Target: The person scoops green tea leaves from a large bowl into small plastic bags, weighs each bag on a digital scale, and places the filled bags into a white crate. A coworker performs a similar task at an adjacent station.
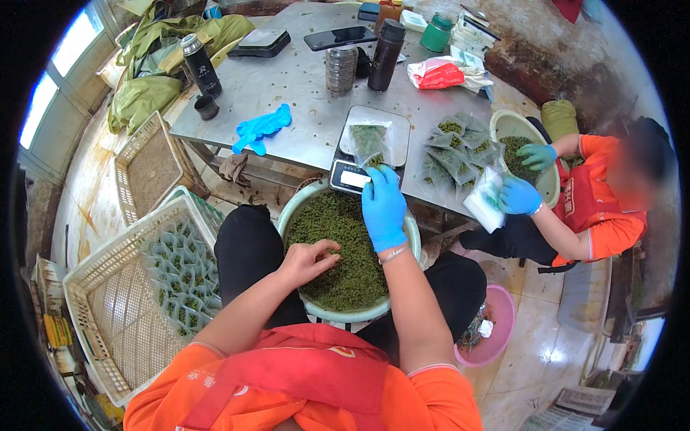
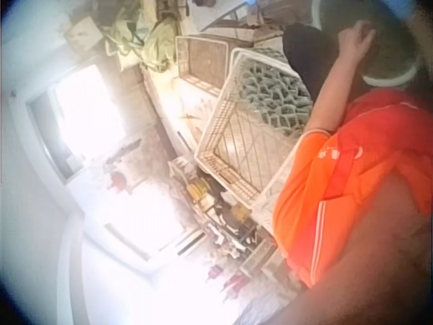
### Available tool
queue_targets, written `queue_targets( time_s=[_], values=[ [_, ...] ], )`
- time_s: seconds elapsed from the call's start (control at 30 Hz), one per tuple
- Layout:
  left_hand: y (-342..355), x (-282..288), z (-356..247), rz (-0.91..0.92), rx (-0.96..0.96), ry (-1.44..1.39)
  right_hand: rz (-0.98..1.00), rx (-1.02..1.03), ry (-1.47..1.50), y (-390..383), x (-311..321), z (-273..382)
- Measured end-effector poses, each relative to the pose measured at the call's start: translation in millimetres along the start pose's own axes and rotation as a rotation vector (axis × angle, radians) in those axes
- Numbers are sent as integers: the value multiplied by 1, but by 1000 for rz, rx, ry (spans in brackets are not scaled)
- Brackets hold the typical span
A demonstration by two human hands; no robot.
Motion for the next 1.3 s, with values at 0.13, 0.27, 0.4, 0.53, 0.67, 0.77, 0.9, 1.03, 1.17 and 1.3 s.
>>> queue_targets(
  time_s=[0.13,0.27,0.4,0.53,0.67,0.77,0.9,1.03,1.17,1.3],
  values=[
    [4,-6,2,-117,51,-234,113,-331,384,-38,12,1],
    [12,-3,-2,-184,67,-460,307,-531,774,-64,7,11],
    [21,-7,4,-106,59,-555,255,-536,902,-53,6,9],
    [21,-16,16,-118,108,-780,112,-342,798,-28,9,5],
    [16,-14,19,-150,135,-760,149,-168,417,1,3,-8],
    [17,-12,15,-135,145,-703,246,-138,73,15,-8,-22],
    [15,-15,15,-121,144,-631,322,-189,210,18,3,-19],
    [15,-18,18,-125,132,-607,152,-438,634,-12,44,3],
    [16,-20,14,-95,121,-586,143,-283,219,-42,29,-28],
    [12,-23,21,-85,124,-507,301,-563,-31,-20,19,-26]
  ],
)
Point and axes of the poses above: each hand's wrist, its own y-axis towards the middle knuckle, its own x-axis out of the back of the hand, z = x × y, the point moved 2 cm from there along y, towards the middle knuckle, and after that the axes turned 7 degrees about z, right-handed, at the moved point
